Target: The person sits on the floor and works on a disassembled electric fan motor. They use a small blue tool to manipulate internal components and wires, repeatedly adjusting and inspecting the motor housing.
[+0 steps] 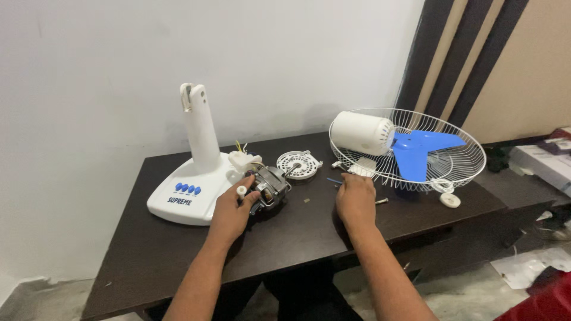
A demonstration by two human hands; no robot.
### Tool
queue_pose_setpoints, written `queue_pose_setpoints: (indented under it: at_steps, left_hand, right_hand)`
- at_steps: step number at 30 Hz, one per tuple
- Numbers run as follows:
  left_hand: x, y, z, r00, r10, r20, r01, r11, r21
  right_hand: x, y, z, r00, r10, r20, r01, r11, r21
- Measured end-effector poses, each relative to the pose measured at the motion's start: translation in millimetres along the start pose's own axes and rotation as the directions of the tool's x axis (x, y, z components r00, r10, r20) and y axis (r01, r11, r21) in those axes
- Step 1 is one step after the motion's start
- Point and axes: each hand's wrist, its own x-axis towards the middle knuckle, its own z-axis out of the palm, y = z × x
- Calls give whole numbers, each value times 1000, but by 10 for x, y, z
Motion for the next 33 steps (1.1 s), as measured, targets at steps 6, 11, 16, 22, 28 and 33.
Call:
queue_pose_setpoints:
  at_steps: [6, 11, 16, 22, 28, 33]
  left_hand:
    - [-31, 64, -9, 983, 180, 23, -181, 980, 80]
    - [-59, 121, -6, 983, 179, 49, -181, 982, 60]
    - [-57, 91, -12, 968, 245, 53, -249, 965, 86]
    - [-49, 68, -20, 965, 247, 90, -254, 964, 80]
    - [-55, 12, -64, 958, 237, 163, -248, 968, 51]
    - [-18, 57, -117, 946, 218, 238, -244, 966, 86]
  right_hand:
    - [91, 250, -56, 977, 39, 209, -12, 992, -129]
    - [226, 256, -49, 956, -20, 291, 71, 984, -164]
    - [409, 357, 71, 894, 74, 442, 50, 963, -264]
    - [512, 315, 124, 860, 47, 509, 144, 933, -330]
    - [260, 60, -195, 971, -38, 237, 32, 999, 32]
    - [-226, -333, -381, 919, 161, 360, -355, 735, 578]
